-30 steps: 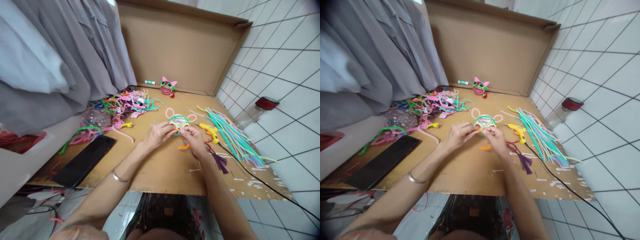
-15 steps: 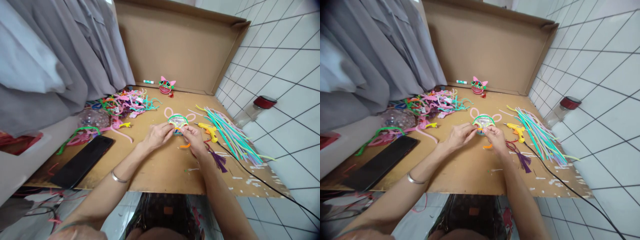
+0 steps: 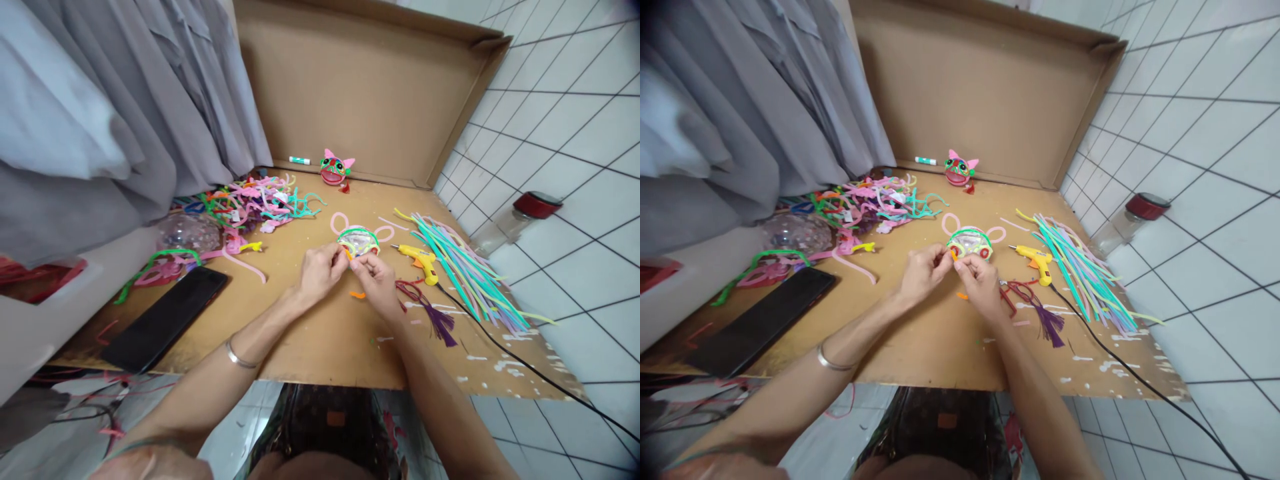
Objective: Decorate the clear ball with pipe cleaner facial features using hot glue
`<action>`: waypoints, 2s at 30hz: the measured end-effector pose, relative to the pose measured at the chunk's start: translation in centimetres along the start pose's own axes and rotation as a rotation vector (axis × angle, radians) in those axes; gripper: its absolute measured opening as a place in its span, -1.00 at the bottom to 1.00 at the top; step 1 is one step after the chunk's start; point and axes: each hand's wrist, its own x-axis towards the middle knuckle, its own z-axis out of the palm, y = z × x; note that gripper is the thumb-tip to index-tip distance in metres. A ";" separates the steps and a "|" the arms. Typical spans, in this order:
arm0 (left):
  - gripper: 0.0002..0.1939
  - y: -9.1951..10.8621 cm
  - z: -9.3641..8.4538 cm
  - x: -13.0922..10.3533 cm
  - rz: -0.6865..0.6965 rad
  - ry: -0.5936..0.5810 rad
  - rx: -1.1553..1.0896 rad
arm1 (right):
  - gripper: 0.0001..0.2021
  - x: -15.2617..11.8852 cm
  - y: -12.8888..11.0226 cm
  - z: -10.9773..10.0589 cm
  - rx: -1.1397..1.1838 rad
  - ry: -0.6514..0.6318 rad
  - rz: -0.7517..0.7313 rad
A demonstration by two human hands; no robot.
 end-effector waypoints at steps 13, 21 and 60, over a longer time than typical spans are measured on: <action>-0.73 0.1 -1.8 1.4 -0.257 -0.166 -0.327 | -0.60 1.0 0.2 -1.1 0.166 0.031 0.164; -0.77 0.2 -2.2 1.4 -0.155 -0.362 -0.290 | -0.62 0.8 0.0 -1.2 0.103 0.020 0.121; -0.73 -1.0 -2.7 2.1 -0.317 -0.385 -0.572 | -0.66 0.7 -0.6 -2.1 0.158 -0.228 0.234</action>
